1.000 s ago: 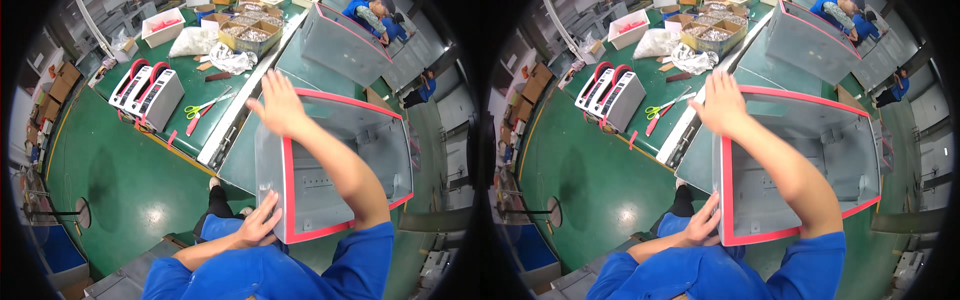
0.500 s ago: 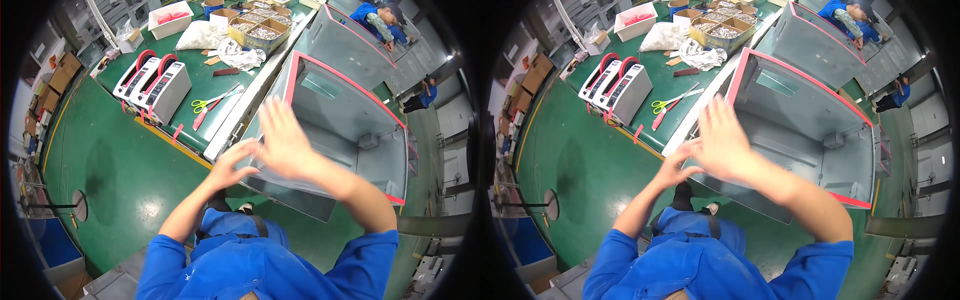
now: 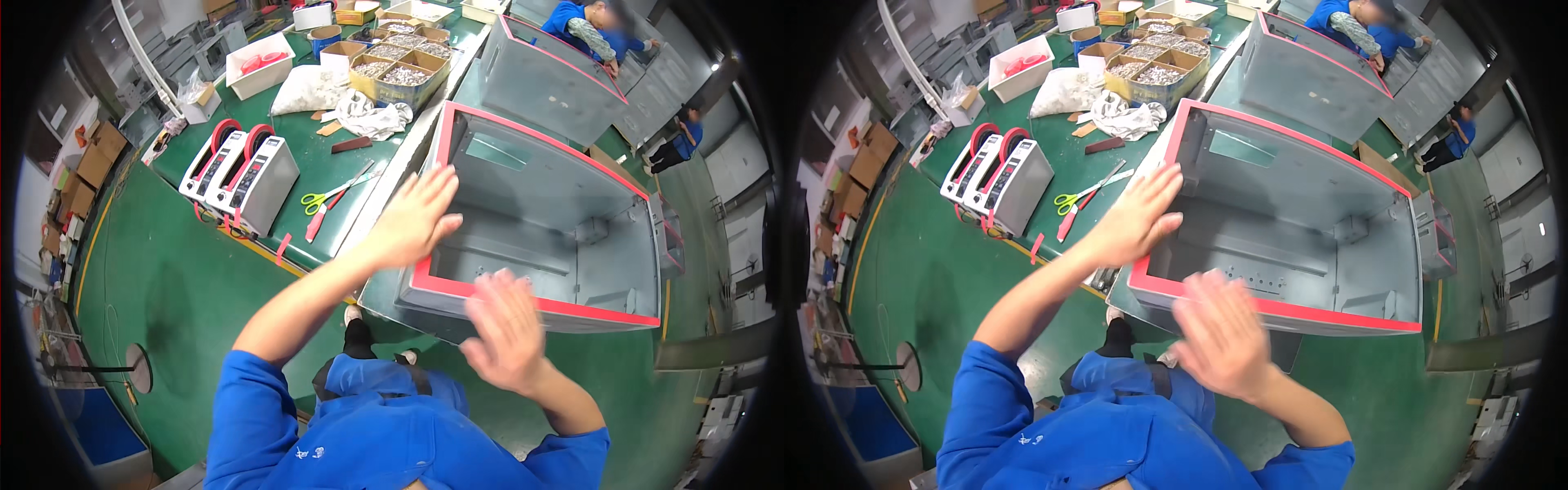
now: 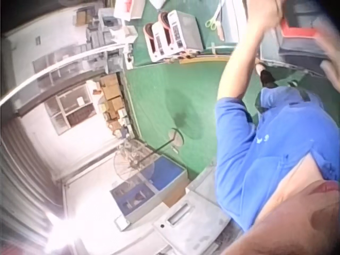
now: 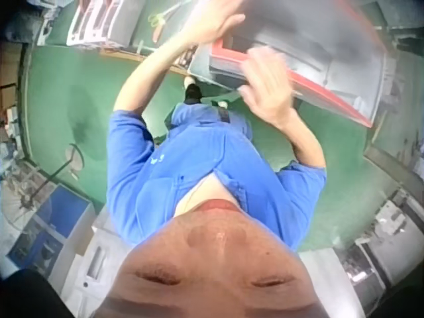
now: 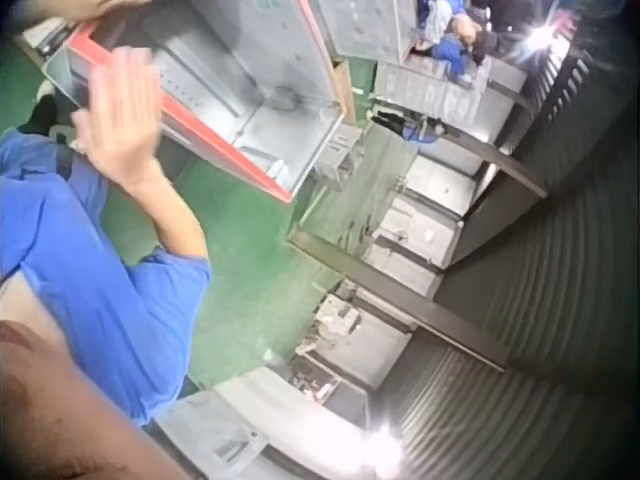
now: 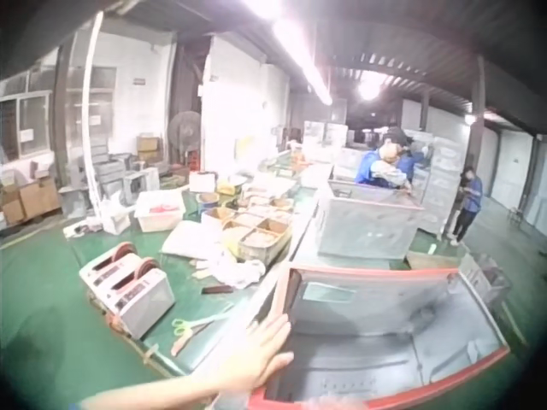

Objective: Apply red sealant or gasket tape to the rim of a metal electrical enclosure.

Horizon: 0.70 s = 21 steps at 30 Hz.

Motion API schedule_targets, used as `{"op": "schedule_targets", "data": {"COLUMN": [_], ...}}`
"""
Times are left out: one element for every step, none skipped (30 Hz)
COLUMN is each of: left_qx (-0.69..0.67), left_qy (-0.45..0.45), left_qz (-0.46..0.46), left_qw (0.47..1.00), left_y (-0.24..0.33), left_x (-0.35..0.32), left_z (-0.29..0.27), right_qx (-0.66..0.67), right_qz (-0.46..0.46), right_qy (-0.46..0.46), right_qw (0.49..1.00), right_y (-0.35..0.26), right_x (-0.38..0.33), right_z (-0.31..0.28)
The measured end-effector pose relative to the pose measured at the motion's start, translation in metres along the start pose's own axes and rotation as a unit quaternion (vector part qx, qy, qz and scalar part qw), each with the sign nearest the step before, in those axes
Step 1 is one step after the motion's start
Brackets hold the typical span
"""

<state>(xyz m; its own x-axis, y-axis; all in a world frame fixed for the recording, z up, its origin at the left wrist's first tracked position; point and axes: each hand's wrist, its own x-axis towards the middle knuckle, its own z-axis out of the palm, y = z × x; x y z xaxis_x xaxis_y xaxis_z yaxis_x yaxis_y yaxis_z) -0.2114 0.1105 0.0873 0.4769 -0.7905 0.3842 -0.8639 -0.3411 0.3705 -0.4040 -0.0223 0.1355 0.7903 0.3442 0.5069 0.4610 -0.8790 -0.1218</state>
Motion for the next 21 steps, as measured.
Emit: {"op": "schedule_targets", "data": {"left_qx": [0.024, 0.046, 0.069, 0.067, 0.065, 0.082, 0.077, 0.088, 0.099, 0.102, 0.106, 0.108, 0.118, 0.117, 0.118, 0.123, 0.141, 0.16, 0.178, 0.168, 0.159], "left_qy": [-0.02, -0.023, -0.026, -0.037, -0.047, -0.046, -0.038, -0.038, -0.039, -0.034, -0.033, -0.03, -0.018, -0.001, 0.017, 0.031, 0.025, 0.019, 0.013, 0.003, -0.008], "left_qz": [-0.036, -0.039, -0.043, -0.049, -0.057, -0.077, -0.1, -0.117, -0.134, -0.135, -0.13, -0.14, -0.137, -0.122, -0.109, -0.094, -0.063, -0.034, -0.003, 0.021, 0.043], "left_qw": [0.999, 0.998, 0.996, 0.996, 0.995, 0.993, 0.991, 0.988, 0.985, 0.985, 0.985, 0.984, 0.983, 0.986, 0.987, 0.987, 0.988, 0.986, 0.984, 0.986, 0.986], "left_y": [-0.006, -0.016, -0.03, -0.041, -0.052, -0.06, -0.074, -0.079, -0.084, -0.09, -0.094, -0.096, -0.093, -0.093, -0.092, -0.083, -0.07, -0.058, -0.041, -0.027, -0.011], "left_x": [0.012, 0.029, 0.046, 0.068, 0.09, 0.112, 0.124, 0.135, 0.146, 0.153, 0.16, 0.161, 0.161, 0.159, 0.154, 0.148, 0.139, 0.127, 0.113, 0.093, 0.07], "left_z": [-0.003, -0.003, 0.0, 0.007, 0.015, 0.025, 0.025, 0.024, 0.022, 0.023, 0.024, 0.027, 0.029, 0.031, 0.032, 0.034, 0.032, 0.031, 0.028, 0.023, 0.018], "right_qx": [-0.019, -0.053, -0.097, -0.107, -0.116, -0.067, -0.008, 0.051, 0.039, 0.033, 0.027, 0.002, 0.002, 0.002, 0.004, 0.003, 0.006, 0.01, 0.012, 0.012, 0.015], "right_qz": [0.045, 0.066, 0.084, 0.119, 0.151, 0.185, 0.205, 0.233, 0.219, 0.212, 0.209, 0.199, 0.205, 0.21, 0.213, 0.215, 0.221, 0.225, 0.23, 0.236, 0.24], "right_qy": [0.006, 0.015, 0.018, 0.035, 0.052, 0.063, 0.073, 0.081, 0.076, 0.067, 0.062, 0.062, 0.066, 0.071, 0.075, 0.082, 0.083, 0.085, 0.088, 0.086, 0.084], "right_qw": [0.999, 0.996, 0.992, 0.987, 0.98, 0.978, 0.976, 0.968, 0.972, 0.974, 0.976, 0.978, 0.976, 0.975, 0.974, 0.973, 0.972, 0.971, 0.969, 0.968, 0.967], "right_y": [0.016, 0.033, 0.048, 0.062, 0.074, 0.083, 0.088, 0.09, 0.092, 0.093, 0.093, 0.092, 0.092, 0.092, 0.091, 0.091, 0.092, 0.092, 0.091, 0.09, 0.089], "right_x": [-0.003, -0.006, -0.007, -0.013, -0.017, -0.021, -0.018, -0.018, -0.015, -0.013, -0.013, -0.013, -0.014, -0.015, -0.016, -0.018, -0.019, -0.021, -0.024, -0.025, -0.024], "right_z": [-0.007, -0.015, -0.022, -0.028, -0.03, -0.028, -0.021, -0.017, -0.017, -0.015, -0.014, -0.014, -0.014, -0.014, -0.013, -0.013, -0.013, -0.013, -0.014, -0.013, -0.012]}}
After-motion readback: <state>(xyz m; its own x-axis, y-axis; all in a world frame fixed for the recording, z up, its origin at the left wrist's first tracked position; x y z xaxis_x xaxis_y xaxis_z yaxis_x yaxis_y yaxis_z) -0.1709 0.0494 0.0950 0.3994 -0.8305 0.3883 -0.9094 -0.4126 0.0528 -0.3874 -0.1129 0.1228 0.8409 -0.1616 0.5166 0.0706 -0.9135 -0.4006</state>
